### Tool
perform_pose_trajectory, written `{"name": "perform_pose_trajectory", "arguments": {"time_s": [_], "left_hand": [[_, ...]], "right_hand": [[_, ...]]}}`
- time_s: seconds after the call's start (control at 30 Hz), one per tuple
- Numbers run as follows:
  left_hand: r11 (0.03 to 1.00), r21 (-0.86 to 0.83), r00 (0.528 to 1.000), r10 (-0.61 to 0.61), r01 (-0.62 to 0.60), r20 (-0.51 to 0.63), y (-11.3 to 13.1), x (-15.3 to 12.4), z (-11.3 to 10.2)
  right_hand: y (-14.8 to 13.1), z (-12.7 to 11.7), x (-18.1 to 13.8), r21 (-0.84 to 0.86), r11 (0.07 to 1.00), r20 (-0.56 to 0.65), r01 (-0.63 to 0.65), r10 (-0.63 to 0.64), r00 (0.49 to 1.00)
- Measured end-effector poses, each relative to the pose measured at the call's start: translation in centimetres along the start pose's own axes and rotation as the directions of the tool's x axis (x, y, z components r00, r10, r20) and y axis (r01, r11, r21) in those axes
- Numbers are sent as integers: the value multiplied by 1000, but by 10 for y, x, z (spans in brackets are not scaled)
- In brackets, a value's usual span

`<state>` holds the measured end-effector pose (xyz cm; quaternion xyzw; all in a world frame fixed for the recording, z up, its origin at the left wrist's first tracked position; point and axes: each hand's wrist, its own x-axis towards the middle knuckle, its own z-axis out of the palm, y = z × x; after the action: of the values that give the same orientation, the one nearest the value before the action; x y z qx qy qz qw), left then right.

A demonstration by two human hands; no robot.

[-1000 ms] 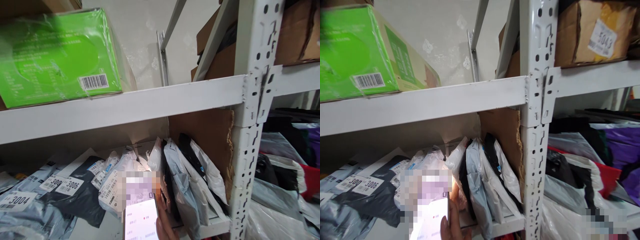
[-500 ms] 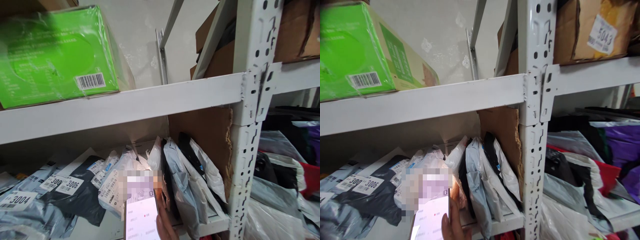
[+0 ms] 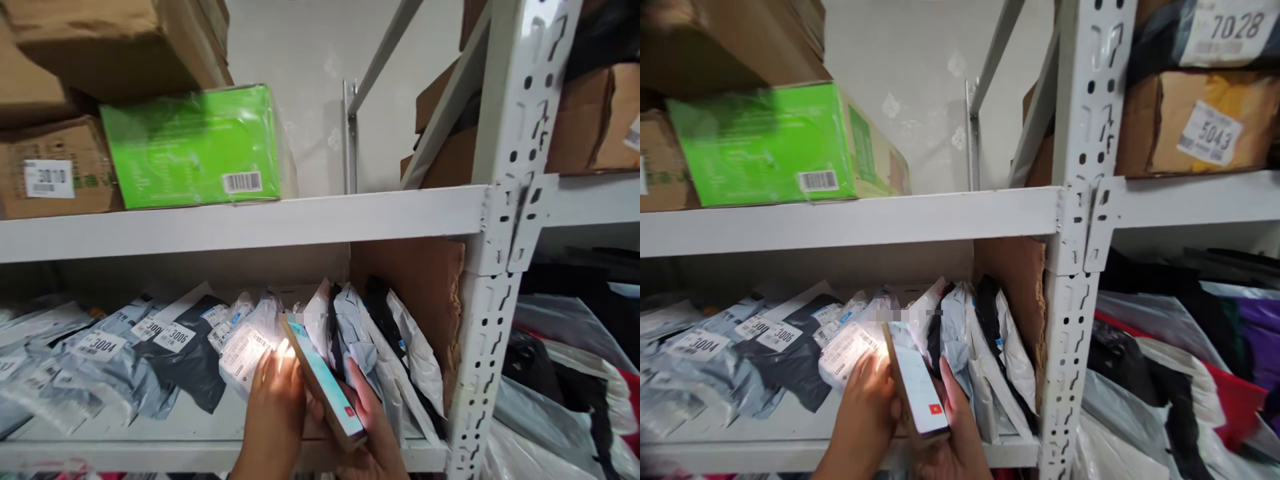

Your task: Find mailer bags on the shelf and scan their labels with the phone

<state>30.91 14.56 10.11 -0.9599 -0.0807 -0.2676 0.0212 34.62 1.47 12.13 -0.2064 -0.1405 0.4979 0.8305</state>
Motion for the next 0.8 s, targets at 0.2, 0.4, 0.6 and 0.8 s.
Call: {"name": "perform_pose_trajectory", "arguments": {"time_s": [0.2,0.4,0.6,0.8], "left_hand": [[989,129,984,44,-67,175,-24,4,-22],[932,239,957,235,-271,167,-55,35,-27],[958,189,976,206,-216,71,-54,41,-31],[995,-46,985,-82,90,150,-39,47,-47]], "right_hand": [[-9,3,-1,296,952,95,-75,48,994],[-9,-4,1,306,948,130,-92,54,990],[-8,-8,0,323,938,162,-128,78,984],[-6,-12,2,304,944,151,-130,86,985]]}}
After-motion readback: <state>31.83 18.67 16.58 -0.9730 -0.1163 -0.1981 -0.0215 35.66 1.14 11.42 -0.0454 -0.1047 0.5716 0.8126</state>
